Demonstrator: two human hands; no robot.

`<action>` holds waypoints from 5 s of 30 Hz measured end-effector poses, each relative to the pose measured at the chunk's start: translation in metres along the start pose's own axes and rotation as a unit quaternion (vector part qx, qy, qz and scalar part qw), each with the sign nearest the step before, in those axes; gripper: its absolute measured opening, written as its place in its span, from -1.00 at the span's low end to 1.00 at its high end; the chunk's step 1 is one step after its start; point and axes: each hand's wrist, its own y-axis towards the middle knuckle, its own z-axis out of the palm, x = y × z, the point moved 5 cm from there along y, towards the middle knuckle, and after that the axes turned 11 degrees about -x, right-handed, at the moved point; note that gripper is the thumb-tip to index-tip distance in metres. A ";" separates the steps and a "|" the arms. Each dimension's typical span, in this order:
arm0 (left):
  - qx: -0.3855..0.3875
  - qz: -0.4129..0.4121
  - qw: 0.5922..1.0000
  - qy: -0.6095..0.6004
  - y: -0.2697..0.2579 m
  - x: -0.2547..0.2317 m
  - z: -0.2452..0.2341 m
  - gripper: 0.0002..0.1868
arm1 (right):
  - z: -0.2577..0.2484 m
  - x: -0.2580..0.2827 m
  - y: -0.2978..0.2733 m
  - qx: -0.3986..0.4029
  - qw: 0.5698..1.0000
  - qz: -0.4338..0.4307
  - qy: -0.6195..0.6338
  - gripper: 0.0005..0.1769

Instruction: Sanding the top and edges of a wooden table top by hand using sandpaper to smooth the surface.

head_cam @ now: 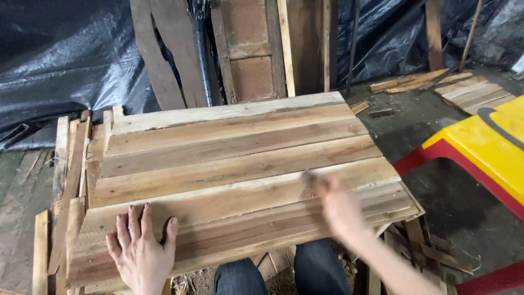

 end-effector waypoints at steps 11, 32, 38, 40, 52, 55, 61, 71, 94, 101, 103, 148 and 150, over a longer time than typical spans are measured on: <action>-0.005 -0.013 1.000 0.005 0.002 -0.001 -0.004 -0.13 | 0.042 -0.009 -0.004 0.052 0.880 -0.340 -0.327 -0.08; 0.022 -0.023 0.999 0.022 0.002 0.003 0.005 -0.14 | 0.065 0.013 -0.031 0.119 0.992 0.023 -0.033 -0.50; 0.047 -0.020 0.998 0.025 0.007 0.001 0.003 -0.22 | 0.154 0.104 -0.094 0.105 0.815 -0.558 -0.111 -0.53; 0.060 -0.025 0.998 0.012 0.006 0.002 0.003 -0.23 | 0.111 0.112 -0.097 0.339 0.933 -0.070 0.098 -0.42; -0.028 -0.019 0.999 -0.024 0.000 0.001 0.002 -0.33 | 0.031 -0.044 0.090 -0.081 0.891 -0.255 -0.366 -0.65; -0.051 -0.053 0.996 -0.044 -0.004 0.005 -0.002 -0.15 | 0.095 -0.035 0.082 -0.091 0.869 -0.388 -0.293 -0.54; -0.150 -0.096 0.974 -0.139 -0.008 0.011 -0.016 -0.01 | 0.143 0.126 -0.078 0.218 0.965 -0.130 0.063 -0.55; -0.210 -0.151 0.939 -0.229 -0.010 0.021 -0.019 -0.04 | 0.261 0.205 -0.117 0.375 0.885 -0.260 0.088 -0.64; 0.029 -0.023 0.999 0.011 0.017 0.023 0.000 -0.19 | -0.024 -0.072 0.244 -0.410 0.734 -0.386 -0.380 -0.10; -0.007 -0.129 0.988 0.079 0.094 0.080 0.074 -0.17 | -0.048 -0.180 0.317 -0.216 0.969 -0.085 -0.090 -0.60; 0.018 -0.127 0.985 0.119 0.095 0.081 0.071 -0.15 | -0.046 -0.179 0.316 -0.186 0.974 -0.026 -0.125 -0.53; -0.113 -0.324 0.844 -0.412 -0.101 0.092 -0.032 -0.63 | -0.086 -0.376 0.115 -0.286 0.838 -0.184 0.427 -0.27; -0.111 -0.329 0.841 -0.415 -0.098 0.093 -0.032 -0.65 | -0.071 -0.357 0.080 -0.251 0.885 -0.107 0.378 -0.14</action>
